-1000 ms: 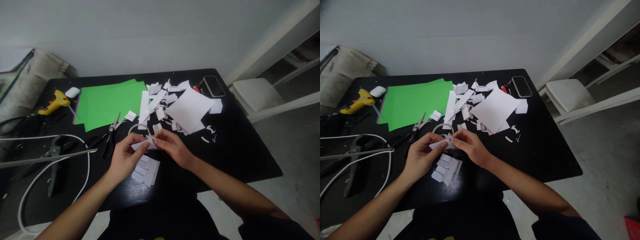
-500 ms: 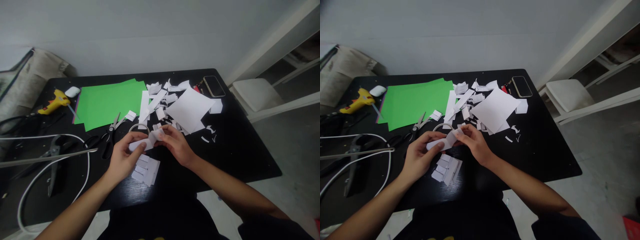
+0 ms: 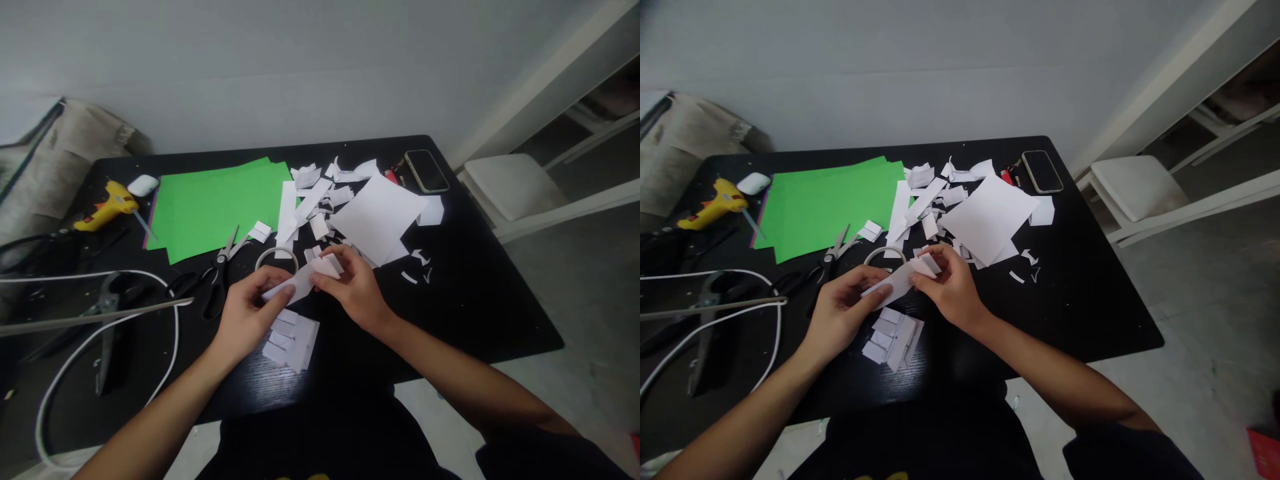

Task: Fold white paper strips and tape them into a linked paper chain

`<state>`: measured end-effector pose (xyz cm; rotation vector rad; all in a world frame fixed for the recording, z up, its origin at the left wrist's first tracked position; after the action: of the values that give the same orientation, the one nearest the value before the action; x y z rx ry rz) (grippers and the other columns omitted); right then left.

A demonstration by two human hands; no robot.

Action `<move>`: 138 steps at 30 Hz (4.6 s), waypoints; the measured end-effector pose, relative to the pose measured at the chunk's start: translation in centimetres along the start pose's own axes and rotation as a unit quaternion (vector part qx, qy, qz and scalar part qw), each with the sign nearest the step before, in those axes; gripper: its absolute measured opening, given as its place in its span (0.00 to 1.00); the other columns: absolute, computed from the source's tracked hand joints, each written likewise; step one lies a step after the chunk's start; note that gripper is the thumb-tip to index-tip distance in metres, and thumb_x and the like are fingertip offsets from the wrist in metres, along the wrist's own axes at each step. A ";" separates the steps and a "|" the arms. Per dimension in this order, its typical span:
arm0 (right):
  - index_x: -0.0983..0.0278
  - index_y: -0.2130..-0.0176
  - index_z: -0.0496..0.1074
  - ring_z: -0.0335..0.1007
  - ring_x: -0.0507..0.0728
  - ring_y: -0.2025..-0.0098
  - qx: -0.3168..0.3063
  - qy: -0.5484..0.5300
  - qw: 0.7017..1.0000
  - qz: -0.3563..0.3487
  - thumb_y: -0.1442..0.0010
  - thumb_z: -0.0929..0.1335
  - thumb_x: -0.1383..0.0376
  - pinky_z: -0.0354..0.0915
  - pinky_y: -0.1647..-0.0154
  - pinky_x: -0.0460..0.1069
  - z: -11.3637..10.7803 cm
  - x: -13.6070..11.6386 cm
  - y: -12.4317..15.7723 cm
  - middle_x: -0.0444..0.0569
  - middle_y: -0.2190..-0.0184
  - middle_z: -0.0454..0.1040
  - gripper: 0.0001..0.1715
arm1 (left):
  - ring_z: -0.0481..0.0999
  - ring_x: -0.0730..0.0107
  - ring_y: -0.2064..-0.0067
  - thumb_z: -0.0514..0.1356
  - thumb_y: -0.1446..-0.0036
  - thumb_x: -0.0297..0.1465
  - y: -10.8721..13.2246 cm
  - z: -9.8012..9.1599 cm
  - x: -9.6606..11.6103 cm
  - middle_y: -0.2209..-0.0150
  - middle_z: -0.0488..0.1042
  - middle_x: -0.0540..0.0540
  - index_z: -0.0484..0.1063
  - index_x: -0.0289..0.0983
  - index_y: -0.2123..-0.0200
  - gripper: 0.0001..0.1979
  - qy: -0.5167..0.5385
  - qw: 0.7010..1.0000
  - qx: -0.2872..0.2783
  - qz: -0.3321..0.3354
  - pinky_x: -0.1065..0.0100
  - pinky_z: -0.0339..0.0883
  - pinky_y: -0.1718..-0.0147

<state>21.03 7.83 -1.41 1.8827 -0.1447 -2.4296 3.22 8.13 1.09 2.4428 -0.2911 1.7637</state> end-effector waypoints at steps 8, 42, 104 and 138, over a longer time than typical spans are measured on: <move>0.58 0.59 0.73 0.76 0.56 0.59 0.018 0.004 0.999 -0.032 0.49 0.80 0.65 0.76 0.55 0.53 -0.2 -0.3 0.3 0.43 0.61 0.78 0.21 | 0.73 0.74 0.73 0.67 0.39 0.36 0.1 0.4 0.2 0.71 0.80 0.50 0.81 0.37 0.65 0.08 -0.017 1.000 0.005 0.014 0.72 0.65 0.73; 0.58 0.54 0.75 0.80 0.58 0.53 -0.073 0.040 0.994 -0.072 0.44 0.79 0.65 0.77 0.48 0.55 1.9 -0.5 1.2 0.47 0.57 0.80 0.18 | 0.78 0.69 0.62 0.69 0.38 0.34 -0.1 -0.1 0.7 0.65 0.79 0.48 0.78 0.38 0.63 0.05 0.015 0.998 0.027 0.057 0.68 0.73 0.60; 0.60 0.56 0.73 0.82 0.55 0.66 -0.080 -0.012 0.995 0.052 0.48 0.82 0.59 0.81 0.56 0.54 2.0 1.5 0.8 0.43 0.65 0.81 0.24 | 0.67 0.75 0.75 0.61 0.32 0.36 0.3 0.5 0.8 0.74 0.73 0.51 0.75 0.36 0.67 0.12 -0.055 0.997 0.011 0.060 0.73 0.61 0.77; 0.60 0.60 0.76 0.80 0.55 0.63 -0.008 -0.047 0.998 0.033 0.43 0.80 0.55 0.83 0.57 0.53 0.3 0.8 0.1 0.44 0.64 0.81 0.17 | 0.71 0.77 0.75 0.72 0.43 0.32 0.2 0.2 -0.6 0.76 0.73 0.56 0.75 0.40 0.57 0.13 0.093 0.994 0.053 0.025 0.75 0.67 0.74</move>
<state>20.54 7.70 -2.07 1.7303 -0.1870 -2.4680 3.17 7.96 0.50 2.3354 -0.2500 2.0600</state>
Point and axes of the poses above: each hand's wrist, its own y-axis away from the middle knuckle, its own z-axis out of the palm, x = y × z, the point moved 10 cm from there along -y, towards the middle knuckle
